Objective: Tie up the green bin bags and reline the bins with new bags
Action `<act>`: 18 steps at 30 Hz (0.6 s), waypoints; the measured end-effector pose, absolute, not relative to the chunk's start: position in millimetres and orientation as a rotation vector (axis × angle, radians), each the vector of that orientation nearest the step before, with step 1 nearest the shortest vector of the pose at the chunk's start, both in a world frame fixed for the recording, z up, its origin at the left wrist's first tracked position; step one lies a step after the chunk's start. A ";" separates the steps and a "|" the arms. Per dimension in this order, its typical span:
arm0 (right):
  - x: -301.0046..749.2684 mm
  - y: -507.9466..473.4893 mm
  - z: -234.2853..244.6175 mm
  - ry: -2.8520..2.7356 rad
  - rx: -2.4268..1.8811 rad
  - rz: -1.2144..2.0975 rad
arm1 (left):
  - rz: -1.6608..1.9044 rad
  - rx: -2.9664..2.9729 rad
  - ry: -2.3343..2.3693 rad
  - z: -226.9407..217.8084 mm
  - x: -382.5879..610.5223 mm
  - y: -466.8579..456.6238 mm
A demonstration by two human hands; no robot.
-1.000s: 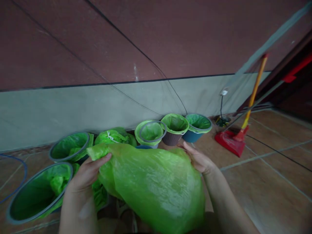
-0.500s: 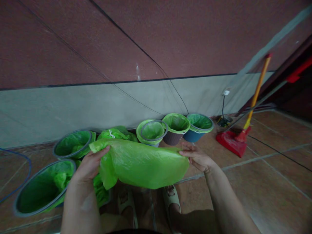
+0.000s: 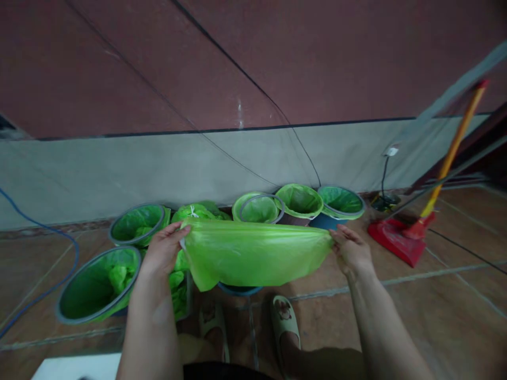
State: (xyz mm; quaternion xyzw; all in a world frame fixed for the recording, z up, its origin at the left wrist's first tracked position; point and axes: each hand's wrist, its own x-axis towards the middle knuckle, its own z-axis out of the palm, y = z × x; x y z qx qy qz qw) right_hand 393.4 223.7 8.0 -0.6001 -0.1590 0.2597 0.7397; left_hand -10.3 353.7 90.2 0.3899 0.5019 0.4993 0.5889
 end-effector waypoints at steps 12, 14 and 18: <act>371.1 219.2 29.5 -0.983 -1.634 0.644 | 1.184 1.197 1.092 87.5 -13.6 351.4; 371.0 220.2 24.6 -1.193 -1.855 0.458 | 1.131 1.352 1.211 82.7 -14.9 353.4; 375.3 221.2 15.9 -1.318 -2.096 0.268 | 1.057 1.672 1.572 74.3 -18.4 362.1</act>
